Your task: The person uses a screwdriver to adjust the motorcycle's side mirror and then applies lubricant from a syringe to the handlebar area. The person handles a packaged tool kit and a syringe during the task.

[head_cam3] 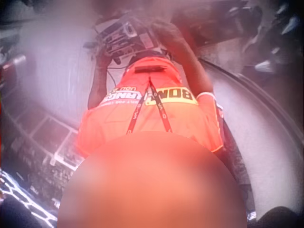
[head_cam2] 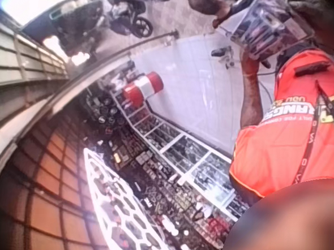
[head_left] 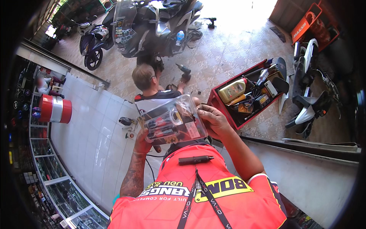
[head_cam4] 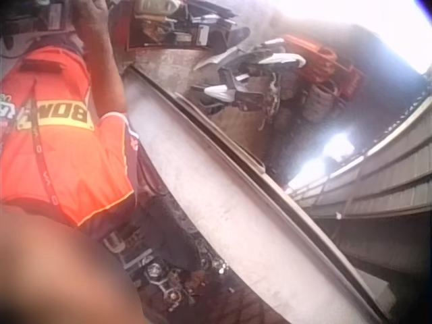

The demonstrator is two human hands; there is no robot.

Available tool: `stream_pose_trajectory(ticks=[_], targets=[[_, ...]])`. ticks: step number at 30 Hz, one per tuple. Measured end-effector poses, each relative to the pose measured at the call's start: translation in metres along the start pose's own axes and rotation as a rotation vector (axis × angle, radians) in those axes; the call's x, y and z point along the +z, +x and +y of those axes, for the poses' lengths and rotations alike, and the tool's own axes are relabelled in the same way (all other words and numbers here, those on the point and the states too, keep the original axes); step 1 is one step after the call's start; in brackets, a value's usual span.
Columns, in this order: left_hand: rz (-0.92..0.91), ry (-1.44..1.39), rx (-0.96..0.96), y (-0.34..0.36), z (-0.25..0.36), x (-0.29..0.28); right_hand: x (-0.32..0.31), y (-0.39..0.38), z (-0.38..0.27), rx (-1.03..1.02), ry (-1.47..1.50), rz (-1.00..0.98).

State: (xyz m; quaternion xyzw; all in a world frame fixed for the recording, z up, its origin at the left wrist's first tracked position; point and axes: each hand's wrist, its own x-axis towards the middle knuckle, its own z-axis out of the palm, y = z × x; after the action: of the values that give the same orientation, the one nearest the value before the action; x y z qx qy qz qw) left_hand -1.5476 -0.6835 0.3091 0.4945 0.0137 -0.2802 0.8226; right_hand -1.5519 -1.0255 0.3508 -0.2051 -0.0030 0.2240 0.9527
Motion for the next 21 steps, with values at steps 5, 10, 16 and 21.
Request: stream_pose_trajectory(ticks=[5, 10, 16, 21], targets=[[0.026, 0.038, -0.056, -0.006, -0.009, 0.032, -0.006, -0.022, -0.021, 0.15, 0.012, -0.037], [0.006, -0.01, -0.045, -0.009, -0.012, 0.056, 0.0, -0.032, -0.032, 0.229, 0.144, -0.039], [0.148, 0.084, 0.027, -0.005, -0.009, 0.092, -0.003, -0.034, -0.042, -0.027, 0.049, 0.048], [0.109, 0.139, 0.067, -0.003, 0.009, 0.106, -0.01, -0.039, -0.053, -0.22, -0.253, -0.013]])
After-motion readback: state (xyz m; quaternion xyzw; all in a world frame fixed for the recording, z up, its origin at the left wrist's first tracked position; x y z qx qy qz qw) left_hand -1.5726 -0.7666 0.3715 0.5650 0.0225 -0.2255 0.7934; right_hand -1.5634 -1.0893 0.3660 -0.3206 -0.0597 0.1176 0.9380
